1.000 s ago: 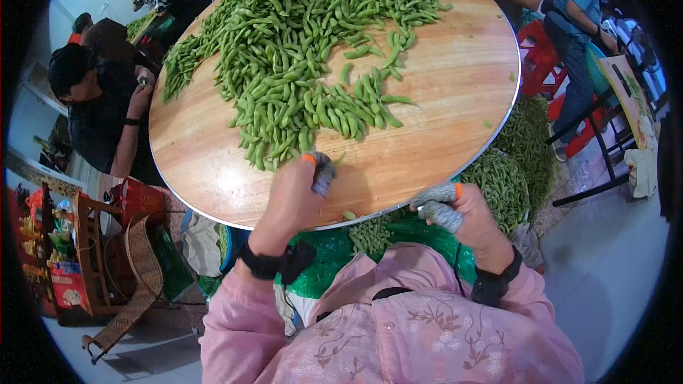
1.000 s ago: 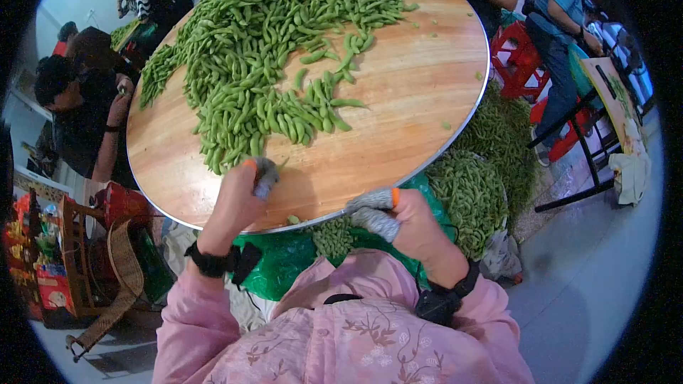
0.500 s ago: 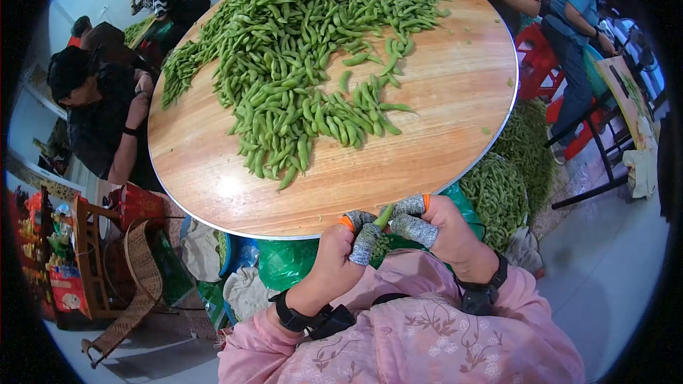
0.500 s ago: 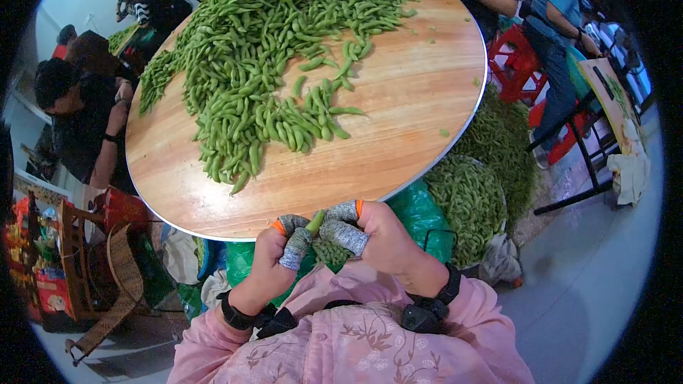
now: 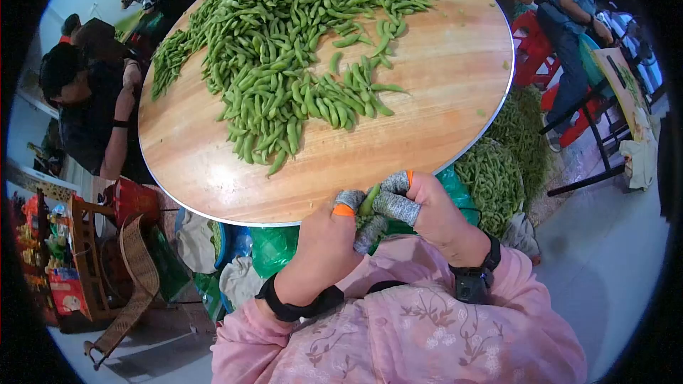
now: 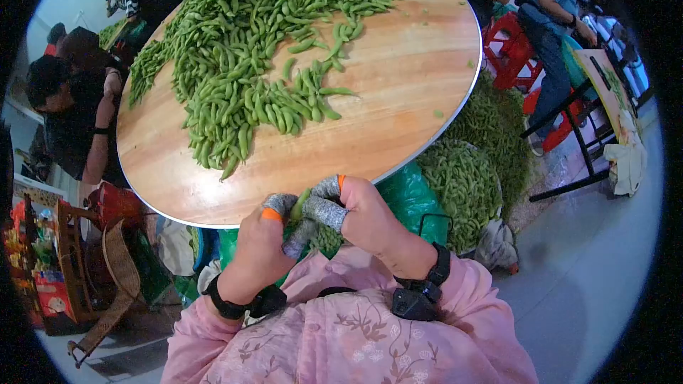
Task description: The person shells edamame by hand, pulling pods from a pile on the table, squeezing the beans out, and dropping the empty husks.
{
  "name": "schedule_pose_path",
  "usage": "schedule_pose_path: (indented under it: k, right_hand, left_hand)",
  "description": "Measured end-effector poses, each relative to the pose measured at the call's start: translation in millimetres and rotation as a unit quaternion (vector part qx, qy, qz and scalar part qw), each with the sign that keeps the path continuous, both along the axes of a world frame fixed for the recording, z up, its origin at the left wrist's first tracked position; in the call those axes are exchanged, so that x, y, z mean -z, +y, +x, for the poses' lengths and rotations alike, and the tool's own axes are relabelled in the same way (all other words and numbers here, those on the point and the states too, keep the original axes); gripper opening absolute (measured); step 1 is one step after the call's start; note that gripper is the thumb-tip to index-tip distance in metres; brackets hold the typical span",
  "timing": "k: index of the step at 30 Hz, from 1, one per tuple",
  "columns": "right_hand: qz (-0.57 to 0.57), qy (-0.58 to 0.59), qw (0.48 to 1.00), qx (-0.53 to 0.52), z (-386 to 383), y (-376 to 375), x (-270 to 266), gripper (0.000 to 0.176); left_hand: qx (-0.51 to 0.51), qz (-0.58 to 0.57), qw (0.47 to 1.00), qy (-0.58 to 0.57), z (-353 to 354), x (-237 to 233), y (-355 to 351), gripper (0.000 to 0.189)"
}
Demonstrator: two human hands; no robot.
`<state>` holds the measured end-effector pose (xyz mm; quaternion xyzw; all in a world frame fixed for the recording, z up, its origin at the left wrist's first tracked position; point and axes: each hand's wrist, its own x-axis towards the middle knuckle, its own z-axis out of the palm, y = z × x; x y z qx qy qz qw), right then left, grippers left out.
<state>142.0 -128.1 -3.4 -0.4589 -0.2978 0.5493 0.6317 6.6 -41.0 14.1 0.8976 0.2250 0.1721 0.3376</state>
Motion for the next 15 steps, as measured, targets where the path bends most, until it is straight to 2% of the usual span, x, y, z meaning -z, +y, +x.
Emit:
schedule_pose_path:
  k: [2,4,6,8,9,11,12,13,14,15]
  right_hand:
    - [-0.006,0.001,1.0,0.004,-1,0,-3,0.008]
    - [-0.013,0.001,1.0,0.008,-3,0,-4,0.008]
    - [0.04,-0.029,0.999,0.006,-4,0,-2,0.006]
    - [0.049,-0.043,0.998,0.008,-6,-1,-1,0.006]
    - [0.059,-0.058,0.997,0.01,-6,0,0,0.005]
    - [0.055,-0.08,0.995,-0.008,-4,-2,2,0.005]
    - [0.046,-0.099,0.994,-0.025,-3,-3,3,0.007]
    - [0.051,-0.102,0.993,-0.026,-3,-3,3,0.007]
    - [0.042,-0.104,0.993,-0.032,-3,-3,4,0.007]
    - [0.033,-0.105,0.993,-0.038,-2,-3,4,0.008]
  left_hand:
    - [0.005,0.159,0.987,0.017,1,1,1,0.018]
    - [0.016,0.159,0.987,-0.022,0,8,4,0.016]
    - [0.027,0.16,0.985,-0.061,-1,16,5,0.015]
    - [0.034,-0.053,0.989,-0.136,-4,22,1,0.016]
    - [0.034,-0.049,0.988,-0.14,-3,20,0,0.016]
    - [-0.028,-0.164,0.972,-0.163,-4,16,-4,0.008]
    - [-0.037,-0.296,0.941,-0.157,-8,21,-1,0.01]
    - [-0.036,-0.291,0.942,-0.161,-12,24,0,0.01]
    - [-0.027,-0.445,0.879,-0.17,-14,25,1,0.012]
    - [-0.016,-0.587,0.791,-0.173,-15,24,3,0.013]
